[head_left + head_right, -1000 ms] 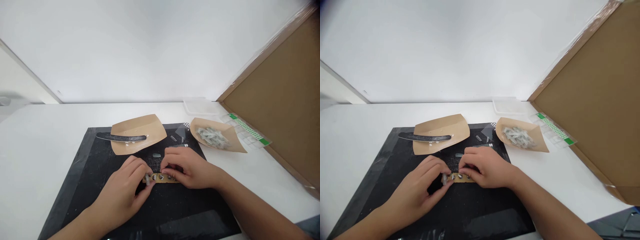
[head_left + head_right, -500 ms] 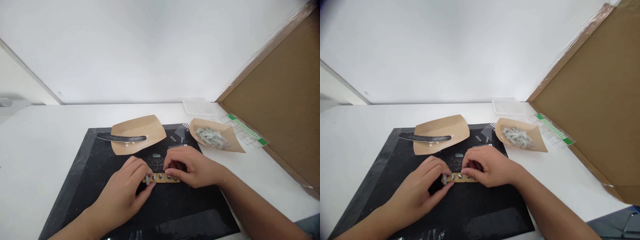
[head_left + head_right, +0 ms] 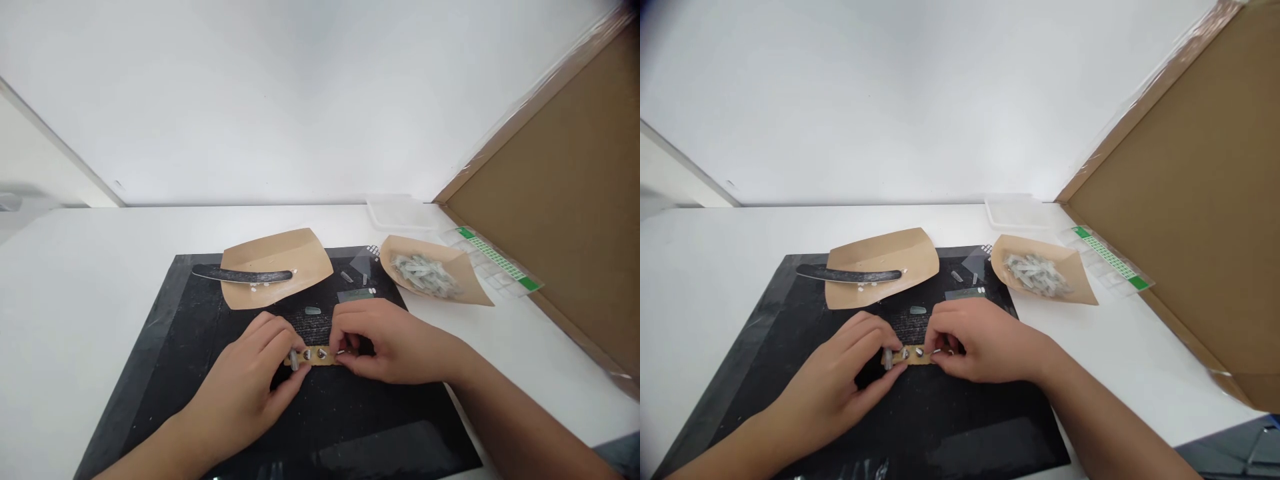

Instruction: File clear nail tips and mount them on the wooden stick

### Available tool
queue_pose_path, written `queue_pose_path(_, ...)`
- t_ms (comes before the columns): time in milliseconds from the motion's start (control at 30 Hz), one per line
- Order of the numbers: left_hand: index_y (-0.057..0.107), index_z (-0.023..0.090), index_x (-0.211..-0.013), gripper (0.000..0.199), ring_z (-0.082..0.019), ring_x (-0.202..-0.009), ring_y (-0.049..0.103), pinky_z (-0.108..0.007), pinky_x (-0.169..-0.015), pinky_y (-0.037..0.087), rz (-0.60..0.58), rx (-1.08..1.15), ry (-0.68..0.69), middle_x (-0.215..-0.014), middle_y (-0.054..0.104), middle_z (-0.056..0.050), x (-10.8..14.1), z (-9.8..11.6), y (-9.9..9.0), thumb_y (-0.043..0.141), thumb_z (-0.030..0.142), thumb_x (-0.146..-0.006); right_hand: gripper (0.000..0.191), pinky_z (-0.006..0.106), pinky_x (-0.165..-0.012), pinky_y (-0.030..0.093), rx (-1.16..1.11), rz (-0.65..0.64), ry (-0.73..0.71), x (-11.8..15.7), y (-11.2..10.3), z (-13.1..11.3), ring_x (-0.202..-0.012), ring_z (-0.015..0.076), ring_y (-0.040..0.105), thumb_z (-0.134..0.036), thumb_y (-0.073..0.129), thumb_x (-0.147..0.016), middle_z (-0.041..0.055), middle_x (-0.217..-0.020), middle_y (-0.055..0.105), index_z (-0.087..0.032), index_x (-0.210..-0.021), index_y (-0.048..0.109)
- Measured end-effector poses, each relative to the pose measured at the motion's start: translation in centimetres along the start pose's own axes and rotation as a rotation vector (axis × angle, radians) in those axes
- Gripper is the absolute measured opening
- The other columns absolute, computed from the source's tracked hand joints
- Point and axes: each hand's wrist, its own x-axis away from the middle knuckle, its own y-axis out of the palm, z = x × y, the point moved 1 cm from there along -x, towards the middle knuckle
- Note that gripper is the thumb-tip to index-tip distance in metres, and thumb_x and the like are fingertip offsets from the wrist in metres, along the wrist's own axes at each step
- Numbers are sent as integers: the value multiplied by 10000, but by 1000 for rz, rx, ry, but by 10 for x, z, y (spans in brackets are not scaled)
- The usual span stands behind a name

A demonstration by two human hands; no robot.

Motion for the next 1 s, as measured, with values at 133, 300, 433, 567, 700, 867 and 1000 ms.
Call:
queue_pose_path(133,566,227,-1050,74,-223,-998,555,-348,-811,509,-5,1,-3,-1027,630,-44,0,0,0,608,185,-1005,249,231,-695,441,23,-16,32,0,1,-5,-770,116,595,-58,682,-804,-34,-864,666,-206,-1004,682)
queue_pose_path(300,567,228,-1055,76,-229,-994,554,-354,-805,503,-9,2,-6,-1027,628,-49,0,1,0,601,180,-1007,279,236,-689,422,40,-22,51,0,3,-6,-767,125,587,-48,664,-773,-35,-861,666,-210,-1000,653)
queue_pose_path(433,572,227,-1058,79,-231,-995,559,-356,-808,502,-9,6,-12,-1033,626,-51,0,0,2,606,180,-1003,282,237,-685,419,42,-25,25,0,4,-5,-765,129,584,-51,656,-766,-30,-861,663,-211,-998,642)
queue_pose_path(567,577,225,-1053,83,-229,-985,561,-356,-804,497,-15,10,-14,-1026,627,-46,1,-1,1,612,174,-998,281,235,-680,420,46,-26,8,1,3,-6,-761,126,585,-58,654,-777,-30,-866,663,-213,-1011,641)
queue_pose_path(700,575,221,-1057,84,-225,-983,554,-360,-811,492,-13,12,-10,-1025,623,-44,1,-1,1,604,165,-1002,283,244,-688,429,2,-29,25,2,1,-7,-755,131,599,-177,740,-821,-34,-863,660,-219,-1088,655)
queue_pose_path(867,572,223,-1068,90,-223,-989,550,-358,-808,491,-11,13,-4,-1026,626,-43,1,0,1,612,173,-1005,417,253,-667,411,-13,-21,53,0,2,-5,-752,144,596,-556,830,-842,-24,-850,666,-217,-1029,678)
queue_pose_path(1000,570,223,-1051,67,-223,-973,548,-359,-798,491,-9,12,-8,-1008,621,-44,1,0,1,608,185,-1012,355,250,-669,405,36,-14,45,-3,4,-4,-771,144,602,-538,762,-927,-9,-869,686,-203,-1010,681)
